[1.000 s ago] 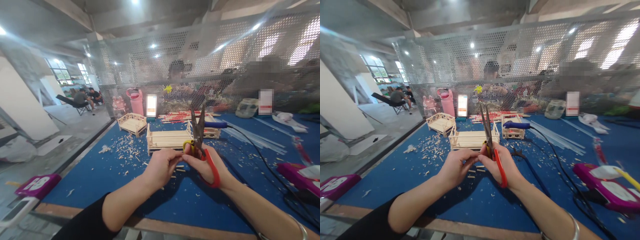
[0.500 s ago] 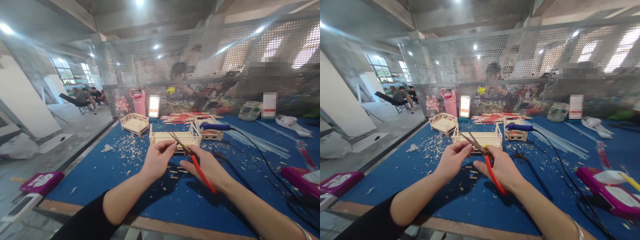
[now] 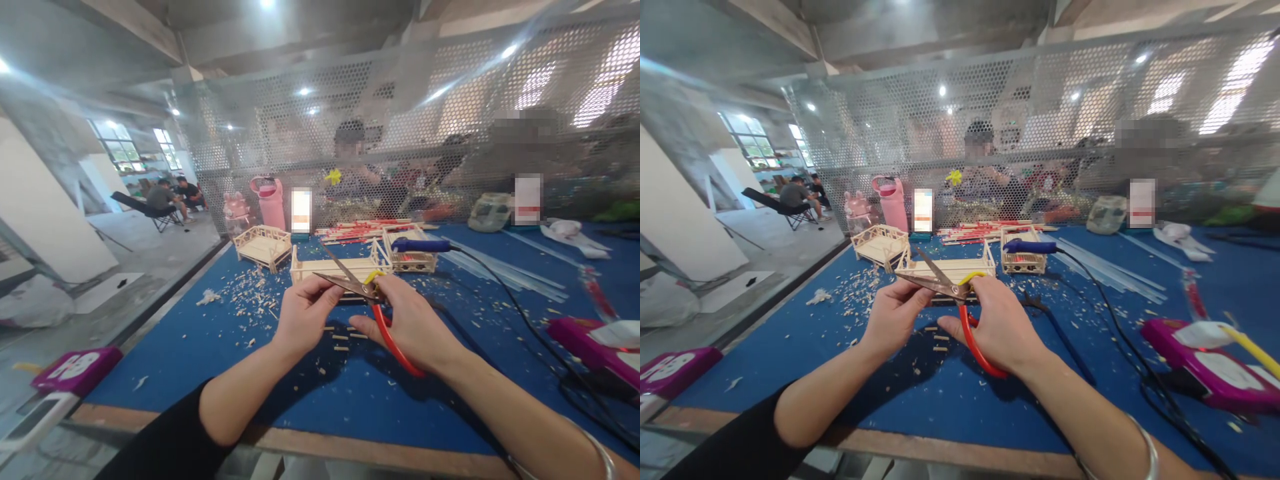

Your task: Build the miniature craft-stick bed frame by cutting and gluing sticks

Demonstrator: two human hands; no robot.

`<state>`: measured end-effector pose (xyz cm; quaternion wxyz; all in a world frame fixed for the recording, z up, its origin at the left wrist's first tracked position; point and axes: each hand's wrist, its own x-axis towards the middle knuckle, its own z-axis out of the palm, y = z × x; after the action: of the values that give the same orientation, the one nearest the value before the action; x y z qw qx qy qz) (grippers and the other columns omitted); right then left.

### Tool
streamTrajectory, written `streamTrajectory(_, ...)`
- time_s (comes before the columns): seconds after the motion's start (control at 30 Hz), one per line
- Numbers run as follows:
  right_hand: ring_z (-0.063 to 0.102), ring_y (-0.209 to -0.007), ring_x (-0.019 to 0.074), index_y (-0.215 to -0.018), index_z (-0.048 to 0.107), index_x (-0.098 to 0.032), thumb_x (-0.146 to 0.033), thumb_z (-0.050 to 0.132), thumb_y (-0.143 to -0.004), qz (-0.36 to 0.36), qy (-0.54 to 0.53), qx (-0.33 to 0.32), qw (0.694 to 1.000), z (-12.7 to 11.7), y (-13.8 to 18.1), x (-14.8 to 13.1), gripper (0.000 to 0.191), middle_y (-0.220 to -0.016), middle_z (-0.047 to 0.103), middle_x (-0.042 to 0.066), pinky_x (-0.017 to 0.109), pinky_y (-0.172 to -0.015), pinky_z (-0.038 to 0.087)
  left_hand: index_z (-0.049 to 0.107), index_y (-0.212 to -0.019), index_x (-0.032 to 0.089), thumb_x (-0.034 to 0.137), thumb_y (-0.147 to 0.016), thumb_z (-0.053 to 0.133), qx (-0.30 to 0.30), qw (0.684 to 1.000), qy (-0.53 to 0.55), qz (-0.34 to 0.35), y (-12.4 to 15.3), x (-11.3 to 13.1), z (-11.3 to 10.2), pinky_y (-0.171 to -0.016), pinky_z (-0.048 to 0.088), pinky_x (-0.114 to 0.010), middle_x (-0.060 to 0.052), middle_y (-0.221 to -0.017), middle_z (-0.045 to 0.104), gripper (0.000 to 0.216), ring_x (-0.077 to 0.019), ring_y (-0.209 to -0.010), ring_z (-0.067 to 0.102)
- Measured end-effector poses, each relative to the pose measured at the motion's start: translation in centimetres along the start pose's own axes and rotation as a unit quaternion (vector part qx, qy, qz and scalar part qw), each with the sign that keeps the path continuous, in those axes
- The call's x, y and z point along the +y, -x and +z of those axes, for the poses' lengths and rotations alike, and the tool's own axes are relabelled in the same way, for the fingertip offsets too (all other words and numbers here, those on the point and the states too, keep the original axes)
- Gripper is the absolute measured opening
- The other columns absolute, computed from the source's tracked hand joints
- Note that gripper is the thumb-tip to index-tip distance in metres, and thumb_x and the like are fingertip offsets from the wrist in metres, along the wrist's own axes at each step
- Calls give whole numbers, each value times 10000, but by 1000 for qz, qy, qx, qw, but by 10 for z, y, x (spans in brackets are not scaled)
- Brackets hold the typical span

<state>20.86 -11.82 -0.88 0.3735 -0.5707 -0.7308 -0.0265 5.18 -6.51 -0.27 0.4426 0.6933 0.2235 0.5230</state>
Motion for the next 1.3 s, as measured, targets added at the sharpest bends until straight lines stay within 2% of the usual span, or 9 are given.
streamTrajectory(0.13,534,-963,275,-999,517,-162,-479,609,-718,-13,-8,9,1000,1,1,1,433,-999,594,123,409,-833,419,707,-853,172,232,-752,632,21,1000,-9,16,0,1,1,-837,506,-314,-42,-889,711,139,-173,-864,646)
streamTrajectory(0.27,531,-956,290,-1005,528,-149,-488,618,-702,2,-3,-4,1000,2,2,0,463,-994,583,135,428,-810,428,707,-801,171,214,-719,664,65,996,-28,52,2,2,1,-781,517,-282,-33,-829,700,102,-150,-795,640)
streamTrajectory(0.37,537,-949,287,-1047,524,-166,-491,619,-701,3,-21,-14,1000,2,1,-2,484,-995,584,126,421,-789,440,700,-771,160,220,-701,680,88,994,-24,52,2,2,0,-750,524,-290,-39,-790,684,94,-153,-767,634)
streamTrajectory(0.63,550,-952,264,-1049,525,-193,-452,627,-696,3,-105,-27,994,-1,1,-4,450,-1039,604,101,401,-814,437,698,-755,158,199,-697,676,69,995,-35,66,2,3,1,-759,511,-307,-56,-799,688,74,-168,-769,631)
streamTrajectory(0.87,531,-680,191,-775,475,-202,-420,550,-729,32,-88,-27,995,0,3,-9,236,-767,598,49,299,-603,417,681,-714,154,206,-708,659,68,990,-80,92,5,7,0,-666,502,-275,-50,-734,659,57,-152,-704,609)
streamTrajectory(0.97,466,-556,145,-666,394,-222,-297,495,-721,38,-80,-6,996,3,3,-11,138,-636,542,7,256,-524,363,674,-683,152,199,-702,661,84,983,-111,118,4,8,0,-616,483,-244,-39,-693,648,52,-134,-660,593)
streamTrajectory(1.1,407,-499,123,-624,360,-230,-170,454,-613,51,-75,5,996,6,4,-8,112,-552,492,-21,233,-478,315,670,-664,156,193,-712,651,95,973,-151,147,3,9,-1,-599,460,-228,-31,-663,647,63,-122,-637,583)
streamTrajectory(1.2,381,-480,113,-600,368,-227,-165,440,-579,75,-83,-6,994,7,4,-2,97,-516,467,-33,226,-461,297,670,-670,154,194,-720,642,96,973,-161,135,3,8,-1,-605,461,-232,-35,-672,651,70,-125,-642,586)
streamTrajectory(1.3,332,-450,95,-572,395,-219,-170,414,-567,67,-130,-14,989,8,3,1,53,-469,404,-52,217,-437,279,660,-652,155,187,-708,649,100,973,-157,135,3,6,0,-608,464,-229,-31,-671,654,66,-123,-642,588)
